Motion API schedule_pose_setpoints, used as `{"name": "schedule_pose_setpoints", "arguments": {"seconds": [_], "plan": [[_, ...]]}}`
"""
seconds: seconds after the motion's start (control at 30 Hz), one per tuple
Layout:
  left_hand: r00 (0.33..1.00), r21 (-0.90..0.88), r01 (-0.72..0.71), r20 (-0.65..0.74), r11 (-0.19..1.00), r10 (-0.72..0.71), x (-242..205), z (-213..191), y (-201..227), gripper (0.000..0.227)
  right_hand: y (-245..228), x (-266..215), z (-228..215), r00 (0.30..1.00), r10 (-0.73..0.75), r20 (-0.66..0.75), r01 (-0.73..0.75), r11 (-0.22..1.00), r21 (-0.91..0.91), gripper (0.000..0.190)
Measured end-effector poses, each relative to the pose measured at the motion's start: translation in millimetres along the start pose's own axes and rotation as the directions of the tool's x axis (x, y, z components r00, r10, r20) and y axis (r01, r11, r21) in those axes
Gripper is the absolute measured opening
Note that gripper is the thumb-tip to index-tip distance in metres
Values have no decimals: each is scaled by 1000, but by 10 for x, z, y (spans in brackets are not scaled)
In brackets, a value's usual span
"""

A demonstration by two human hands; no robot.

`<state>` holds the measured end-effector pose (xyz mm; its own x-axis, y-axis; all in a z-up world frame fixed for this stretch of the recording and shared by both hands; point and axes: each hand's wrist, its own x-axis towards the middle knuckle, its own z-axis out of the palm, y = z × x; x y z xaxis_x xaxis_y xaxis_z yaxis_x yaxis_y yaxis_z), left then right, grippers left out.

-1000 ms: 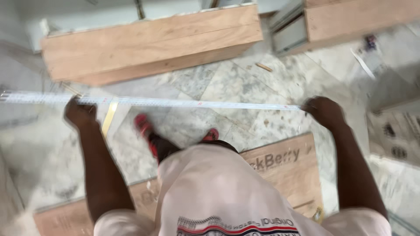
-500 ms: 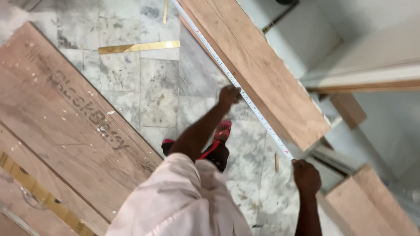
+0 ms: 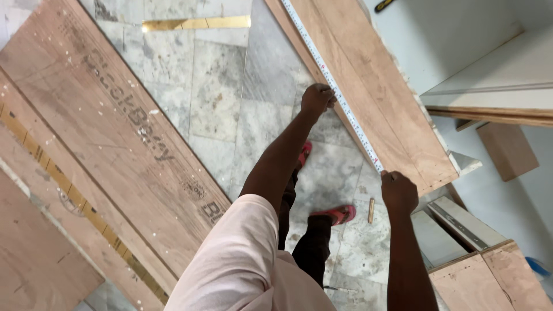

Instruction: The person measures a wooden plank with a tape measure and marks it. They then retrieve a hammer and a metal bar from a shelf. The person handles a yellow bucket containing a white substance and a roll of LED strip lights. Finally, they use the hammer and metal bar to work on the edge of a white cabinet.

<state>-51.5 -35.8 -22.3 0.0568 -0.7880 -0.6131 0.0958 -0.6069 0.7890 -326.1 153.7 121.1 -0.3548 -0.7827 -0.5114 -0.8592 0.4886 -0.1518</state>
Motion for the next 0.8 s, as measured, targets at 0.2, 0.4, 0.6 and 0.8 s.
{"name": "schedule_pose_setpoints", "arguments": {"seconds": [0.2, 0.4, 0.6, 0.8], "plan": [[997, 69, 74, 9, 995, -75, -256, 403, -170, 34, 387, 475, 197, 985, -164, -47, 160, 984, -80, 36], [996, -136, 79, 60, 988, -71, -394, 689, -502, 51, 458, 762, 141, 981, -193, -9, 193, 981, -26, 34], [992, -148, 12, -126, 989, -31, -212, 618, -505, 39, 435, 704, 81, 978, -210, 11, 210, 978, 19, 35], [999, -191, -11, -43, 982, 3, -60, 537, -299, 39, 402, 683, 142, 983, -182, 4, 181, 983, 39, 37]]}}
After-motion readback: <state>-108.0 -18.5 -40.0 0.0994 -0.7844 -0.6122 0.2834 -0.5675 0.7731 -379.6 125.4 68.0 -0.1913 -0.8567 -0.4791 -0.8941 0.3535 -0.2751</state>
